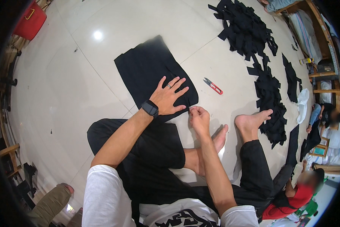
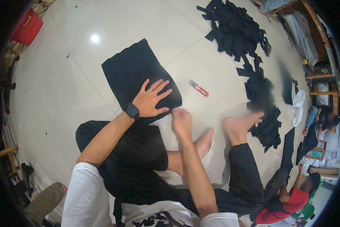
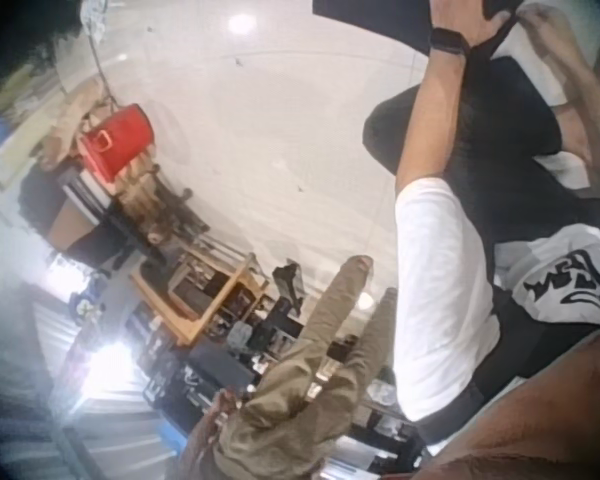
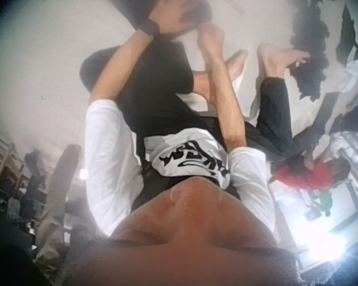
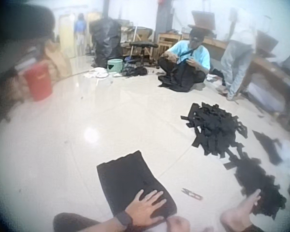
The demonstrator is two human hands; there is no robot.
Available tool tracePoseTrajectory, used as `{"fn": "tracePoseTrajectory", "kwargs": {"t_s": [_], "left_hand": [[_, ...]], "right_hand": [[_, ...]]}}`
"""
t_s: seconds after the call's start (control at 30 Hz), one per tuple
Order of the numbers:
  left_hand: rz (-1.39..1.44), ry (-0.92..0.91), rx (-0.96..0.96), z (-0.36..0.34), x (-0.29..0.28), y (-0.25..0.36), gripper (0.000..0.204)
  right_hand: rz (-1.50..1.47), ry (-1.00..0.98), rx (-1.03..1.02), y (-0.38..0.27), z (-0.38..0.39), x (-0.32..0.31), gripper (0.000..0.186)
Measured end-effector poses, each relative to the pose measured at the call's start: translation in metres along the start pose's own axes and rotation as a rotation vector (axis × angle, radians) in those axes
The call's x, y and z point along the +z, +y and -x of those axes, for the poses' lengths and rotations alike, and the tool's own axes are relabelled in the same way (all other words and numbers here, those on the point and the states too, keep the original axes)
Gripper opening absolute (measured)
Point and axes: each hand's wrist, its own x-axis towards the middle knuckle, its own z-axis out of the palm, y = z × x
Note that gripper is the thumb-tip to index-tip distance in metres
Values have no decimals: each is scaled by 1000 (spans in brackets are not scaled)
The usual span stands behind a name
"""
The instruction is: The person sits on the floor and uses a utility knife to cut strips from a folded piece of black fabric. They repeatedly align the fabric, cut a strip, and set it aside, accumulating a pile of cut pieces.
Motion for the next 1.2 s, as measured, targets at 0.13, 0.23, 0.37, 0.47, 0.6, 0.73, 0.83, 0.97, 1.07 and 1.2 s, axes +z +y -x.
{"fn": "tracePoseTrajectory", "kwargs": {"t_s": [0.13, 0.23, 0.37, 0.47, 0.6, 0.73, 0.83, 0.97, 1.07, 1.2], "left_hand": [[-44, -17, -14, 1, 4, -2, 82], [-38, -18, -12, 0, 5, -2, 84], [-30, -22, -22, -3, 5, 0, 87], [-49, -32, -51, 2, 3, -1, 90], [-71, -54, -62, -1, 3, -1, 93], [-64, -58, -64, -3, 4, 0, 94], [-69, -51, -58, -1, 6, -1, 94], [-83, -54, -59, -1, 5, 0, 93], [-112, -47, -59, 1, 5, 0, 93], [-148, -23, -46, -1, 8, -1, 100]], "right_hand": [[45, -38, -39, 9, -2, -6, 14], [107, 36, -214, 20, -1, -4, 15], [22, 116, -359, 24, -5, 7, 16], [-367, 27, -36, -3, 6, 11, 16], [-399, 61, -46, -7, 12, 6, 12], [-391, -15, -42, -4, 25, -20, 10], [-386, -95, -54, -2, 45, -42, 10], [-141, -112, -185, -1, 65, -71, 13], [13, 1, -353, -29, 63, -64, 16], [-669, -72, -204, -85, 18, -21, 9]]}}
